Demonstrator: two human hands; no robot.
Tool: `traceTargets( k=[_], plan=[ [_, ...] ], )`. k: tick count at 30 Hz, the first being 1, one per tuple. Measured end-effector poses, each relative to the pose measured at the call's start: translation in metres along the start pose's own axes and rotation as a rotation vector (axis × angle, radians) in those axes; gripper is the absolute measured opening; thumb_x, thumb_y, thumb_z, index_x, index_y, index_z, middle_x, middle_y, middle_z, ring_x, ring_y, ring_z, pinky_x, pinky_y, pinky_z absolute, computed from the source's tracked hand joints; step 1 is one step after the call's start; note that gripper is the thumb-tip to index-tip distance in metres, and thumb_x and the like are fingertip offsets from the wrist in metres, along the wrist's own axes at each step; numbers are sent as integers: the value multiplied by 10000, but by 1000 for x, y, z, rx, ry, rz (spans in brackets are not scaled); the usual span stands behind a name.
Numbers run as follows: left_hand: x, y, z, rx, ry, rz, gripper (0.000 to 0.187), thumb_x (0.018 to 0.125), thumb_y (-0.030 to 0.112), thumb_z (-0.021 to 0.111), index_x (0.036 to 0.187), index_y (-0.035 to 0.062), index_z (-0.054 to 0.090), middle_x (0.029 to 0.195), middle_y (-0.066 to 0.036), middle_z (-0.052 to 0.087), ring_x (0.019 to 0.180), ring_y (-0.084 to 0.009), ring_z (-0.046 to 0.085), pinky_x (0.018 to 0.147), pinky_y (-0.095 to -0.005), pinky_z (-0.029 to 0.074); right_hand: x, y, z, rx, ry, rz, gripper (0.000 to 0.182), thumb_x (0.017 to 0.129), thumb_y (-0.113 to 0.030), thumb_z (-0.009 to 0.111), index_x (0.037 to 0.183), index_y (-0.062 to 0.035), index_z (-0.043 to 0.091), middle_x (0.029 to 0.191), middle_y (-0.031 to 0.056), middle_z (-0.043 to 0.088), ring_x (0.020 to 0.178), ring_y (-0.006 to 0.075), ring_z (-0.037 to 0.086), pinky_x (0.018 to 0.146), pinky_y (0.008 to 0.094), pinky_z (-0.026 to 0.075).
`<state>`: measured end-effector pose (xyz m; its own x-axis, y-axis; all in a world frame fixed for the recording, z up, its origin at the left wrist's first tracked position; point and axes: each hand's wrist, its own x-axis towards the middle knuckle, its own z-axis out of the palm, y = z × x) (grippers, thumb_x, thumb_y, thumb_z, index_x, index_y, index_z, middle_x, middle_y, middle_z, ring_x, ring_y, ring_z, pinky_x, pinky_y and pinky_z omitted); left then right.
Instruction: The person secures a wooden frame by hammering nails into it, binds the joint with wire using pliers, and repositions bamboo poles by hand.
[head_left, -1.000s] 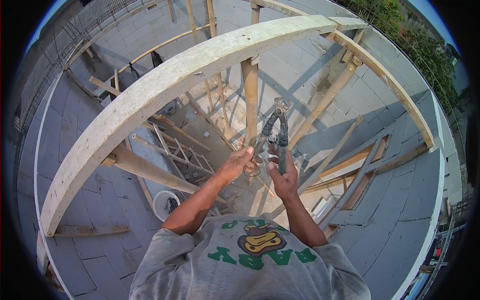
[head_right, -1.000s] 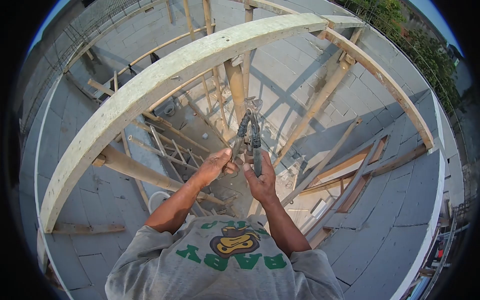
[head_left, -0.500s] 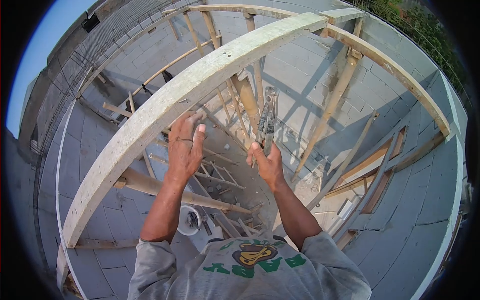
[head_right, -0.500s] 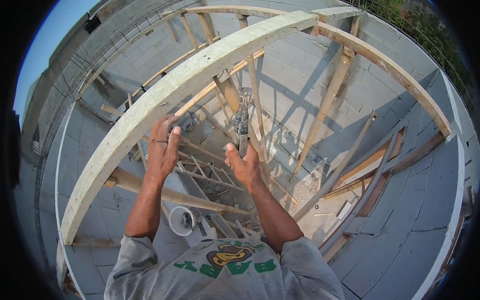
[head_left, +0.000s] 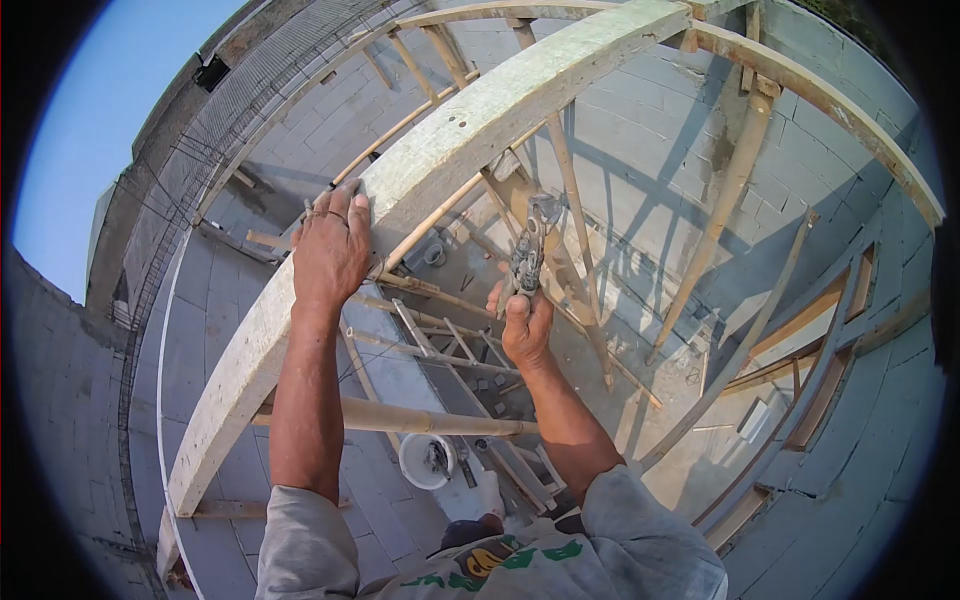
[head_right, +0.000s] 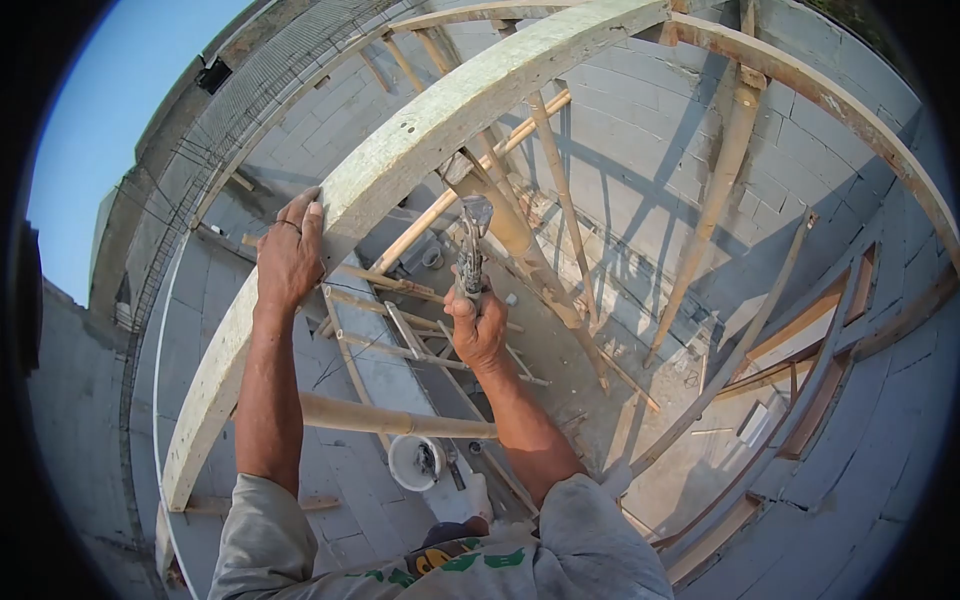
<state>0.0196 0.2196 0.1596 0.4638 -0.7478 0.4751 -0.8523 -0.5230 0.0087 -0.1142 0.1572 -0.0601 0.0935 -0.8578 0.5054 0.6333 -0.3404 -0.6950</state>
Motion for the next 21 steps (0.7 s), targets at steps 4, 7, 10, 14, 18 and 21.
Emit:
traceTargets(
  k=[4,7,10,14,18,21],
  plan=[
    [-6,3,0,23,27,4,425,972,348,343,1275,111,524,1300,-186,520,1239,-330,462,1057,-466,262,13,42,6,-386,-98,308,459,928,-457,508,916,-3,576,728,184,590,661,408,575,595,421,455],
    [-4,7,-4,9,17,-7,421,971,340,343,1280,115,521,1301,-187,520,1241,-324,462,1056,-458,260,4,34,11,-247,-59,146,449,922,-449,520,911,-3,574,744,193,609,682,420,584,600,430,459],
    [-3,8,-4,24,18,-10,419,972,336,342,1284,119,520,1299,-185,523,1242,-320,462,1056,-456,260,4,29,9,-275,-70,-19,443,920,-440,525,930,0,572,775,204,624,718,429,597,624,445,469],
    [-5,4,2,59,42,-6,419,973,333,335,1284,120,518,1288,-180,531,1235,-316,467,1057,-457,259,17,39,7,-598,-62,90,419,895,-409,574,999,-3,571,837,203,636,764,414,622,668,455,485],
    [-7,9,-2,70,25,-32,428,973,333,327,1297,120,510,1290,-169,534,1236,-312,469,1064,-458,254,8,30,11,-513,-18,-67,404,894,-372,585,1049,-1,555,864,228,632,761,434,610,651,459,489],
    [-8,8,-2,56,17,-27,436,972,336,324,1303,121,509,1296,-155,533,1239,-308,468,1071,-455,248,28,42,14,-679,37,-14,380,885,-367,595,1025,-16,559,830,199,631,742,416,617,637,446,492]
  ],
)
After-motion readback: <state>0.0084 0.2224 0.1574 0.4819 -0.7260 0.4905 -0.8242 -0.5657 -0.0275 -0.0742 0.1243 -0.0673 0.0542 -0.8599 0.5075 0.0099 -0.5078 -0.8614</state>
